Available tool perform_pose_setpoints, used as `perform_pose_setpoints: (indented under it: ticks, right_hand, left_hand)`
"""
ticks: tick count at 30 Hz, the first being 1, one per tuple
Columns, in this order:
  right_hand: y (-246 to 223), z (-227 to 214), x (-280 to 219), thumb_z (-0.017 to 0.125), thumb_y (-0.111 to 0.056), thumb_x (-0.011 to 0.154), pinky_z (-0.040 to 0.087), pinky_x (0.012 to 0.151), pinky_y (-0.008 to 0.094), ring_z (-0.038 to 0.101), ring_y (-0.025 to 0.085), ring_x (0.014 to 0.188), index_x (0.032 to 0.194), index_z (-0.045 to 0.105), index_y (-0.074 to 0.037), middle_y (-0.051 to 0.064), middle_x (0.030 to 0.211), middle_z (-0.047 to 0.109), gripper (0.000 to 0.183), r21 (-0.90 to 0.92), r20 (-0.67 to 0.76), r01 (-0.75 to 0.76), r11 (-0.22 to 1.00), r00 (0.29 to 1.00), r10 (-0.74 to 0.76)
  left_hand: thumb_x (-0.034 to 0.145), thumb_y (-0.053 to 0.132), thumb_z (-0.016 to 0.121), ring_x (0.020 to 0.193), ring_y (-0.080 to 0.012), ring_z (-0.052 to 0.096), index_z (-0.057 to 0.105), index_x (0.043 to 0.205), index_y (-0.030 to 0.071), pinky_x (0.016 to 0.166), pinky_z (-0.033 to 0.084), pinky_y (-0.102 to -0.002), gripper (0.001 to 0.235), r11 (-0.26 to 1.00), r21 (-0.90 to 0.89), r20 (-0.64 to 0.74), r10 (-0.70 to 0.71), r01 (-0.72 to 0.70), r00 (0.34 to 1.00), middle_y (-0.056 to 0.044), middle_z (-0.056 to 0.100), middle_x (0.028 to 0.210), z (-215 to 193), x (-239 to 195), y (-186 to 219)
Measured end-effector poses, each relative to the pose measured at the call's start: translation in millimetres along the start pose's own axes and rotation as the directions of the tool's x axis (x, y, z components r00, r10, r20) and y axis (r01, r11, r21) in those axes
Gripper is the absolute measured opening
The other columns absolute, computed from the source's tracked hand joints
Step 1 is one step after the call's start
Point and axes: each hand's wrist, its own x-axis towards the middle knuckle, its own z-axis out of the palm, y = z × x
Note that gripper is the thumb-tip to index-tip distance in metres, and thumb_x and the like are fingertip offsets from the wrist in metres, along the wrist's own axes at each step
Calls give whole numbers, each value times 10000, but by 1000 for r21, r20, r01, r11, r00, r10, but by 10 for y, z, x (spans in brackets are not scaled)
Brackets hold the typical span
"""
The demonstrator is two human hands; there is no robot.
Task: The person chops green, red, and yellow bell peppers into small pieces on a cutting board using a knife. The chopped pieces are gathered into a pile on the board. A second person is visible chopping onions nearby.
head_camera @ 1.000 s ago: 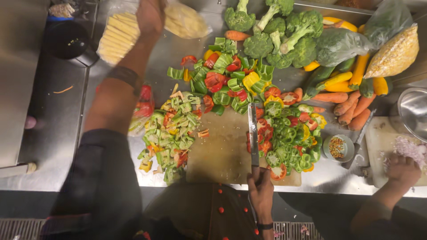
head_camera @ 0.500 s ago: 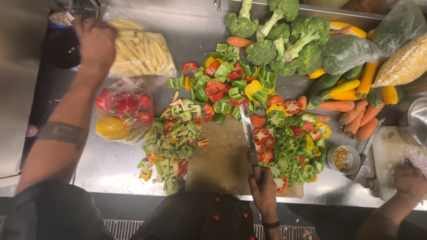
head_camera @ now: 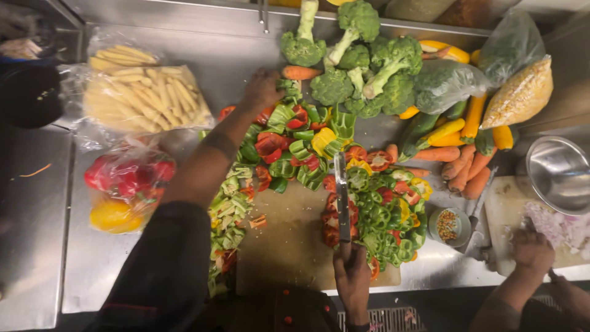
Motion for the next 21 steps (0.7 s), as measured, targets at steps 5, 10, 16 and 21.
perform_pose_setpoints:
  ticks: [5, 10, 16, 21]
  right_hand:
    - [28, -18, -16, 669, -206, 864, 502, 574, 417, 629, 291, 580, 1151, 554, -38, 154, 686, 643, 352, 57, 63, -65, 996, 996, 61]
    - [-18, -72, 177, 696, -222, 875, 490, 578, 441, 613, 307, 569, 1103, 554, -42, 167, 662, 618, 323, -94, 157, -14, 995, 987, 29]
    - [-36, -61, 294, 681, -170, 853, 502, 572, 417, 613, 300, 579, 1119, 563, -34, 150, 718, 628, 321, -25, 10, 215, 976, 977, -215]
    - [-70, -19, 220, 694, -182, 849, 499, 571, 432, 618, 326, 558, 1089, 572, -46, 182, 672, 625, 302, -65, 52, 43, 997, 998, -40]
  left_hand:
    - [828, 219, 843, 1223, -449, 576, 555, 1439, 139, 1038, 497, -475, 680, 996, -88, -129, -20, 8, 991, -245, 582, 1372, 68, -296, -559]
    - [710, 136, 862, 995, -232, 699, 579, 1296, 92, 865, 582, -342, 652, 799, -554, -65, -320, 233, 945, -111, 712, 1102, -492, -337, -1053]
    - [859, 216, 855, 1053, -318, 674, 597, 1273, 86, 921, 551, -420, 505, 892, -421, -426, -34, -165, 904, -160, 685, 1160, -886, -541, -774]
    - [872, 540, 761, 1349, -457, 438, 426, 1485, 88, 1131, 362, -600, 832, 808, -241, -116, 526, -538, 843, -238, 453, 1457, -859, -1493, 274]
